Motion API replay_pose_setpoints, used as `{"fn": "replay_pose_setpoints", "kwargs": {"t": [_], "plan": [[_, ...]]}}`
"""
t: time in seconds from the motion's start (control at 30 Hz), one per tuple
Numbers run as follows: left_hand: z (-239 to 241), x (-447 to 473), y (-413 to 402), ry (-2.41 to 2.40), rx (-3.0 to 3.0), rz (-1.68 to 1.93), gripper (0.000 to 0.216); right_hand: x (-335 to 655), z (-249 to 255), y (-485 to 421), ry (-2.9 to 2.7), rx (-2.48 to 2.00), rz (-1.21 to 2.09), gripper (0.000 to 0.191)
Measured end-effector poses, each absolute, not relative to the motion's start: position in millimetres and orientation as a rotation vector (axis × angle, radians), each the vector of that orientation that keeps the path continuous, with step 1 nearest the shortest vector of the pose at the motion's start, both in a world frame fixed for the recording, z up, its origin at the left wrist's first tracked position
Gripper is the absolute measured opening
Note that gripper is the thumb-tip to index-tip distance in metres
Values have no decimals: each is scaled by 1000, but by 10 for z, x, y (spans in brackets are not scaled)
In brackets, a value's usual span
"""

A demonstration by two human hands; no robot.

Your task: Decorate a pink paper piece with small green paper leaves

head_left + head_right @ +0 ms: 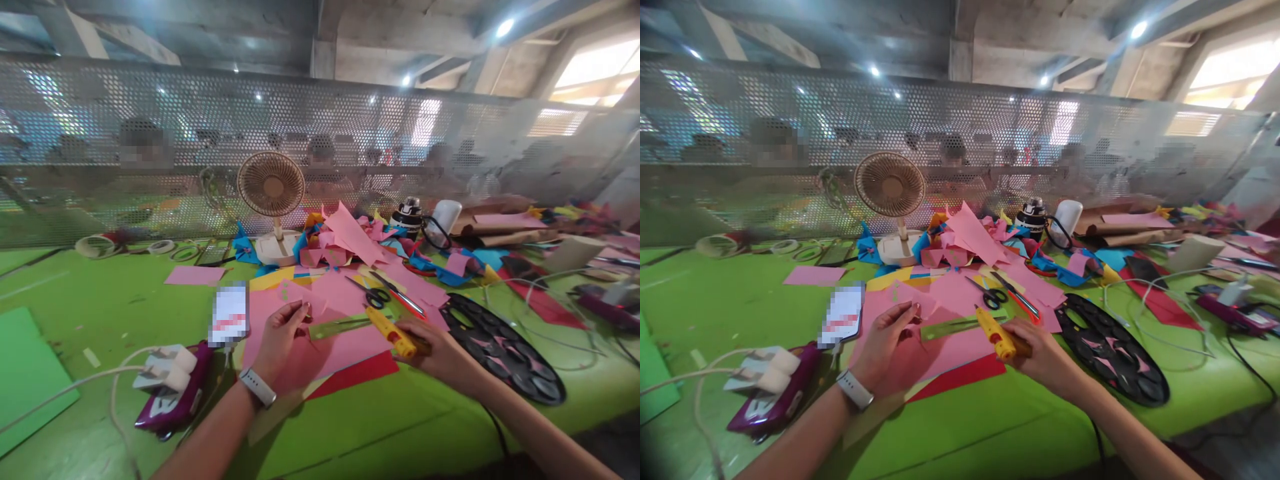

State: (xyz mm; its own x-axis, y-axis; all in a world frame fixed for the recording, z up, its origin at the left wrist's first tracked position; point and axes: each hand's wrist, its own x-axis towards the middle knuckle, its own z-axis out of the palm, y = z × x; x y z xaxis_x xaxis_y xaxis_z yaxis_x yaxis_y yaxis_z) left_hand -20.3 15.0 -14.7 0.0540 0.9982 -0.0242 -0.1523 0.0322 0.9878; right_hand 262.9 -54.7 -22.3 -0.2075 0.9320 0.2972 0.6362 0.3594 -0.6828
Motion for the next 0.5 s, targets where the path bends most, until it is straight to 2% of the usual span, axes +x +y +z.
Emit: {"fn": "replay_pose_setpoints", "kwargs": {"t": [0.3,0.5], "plan": [[-115,-192,118,1088,1063,1211,34,2605,-162,-513,-2129,-1400,349,35],[-124,-201,112,1048,1057,1176,31,3232,-305,-663,-2012,-1743,126,39]]}}
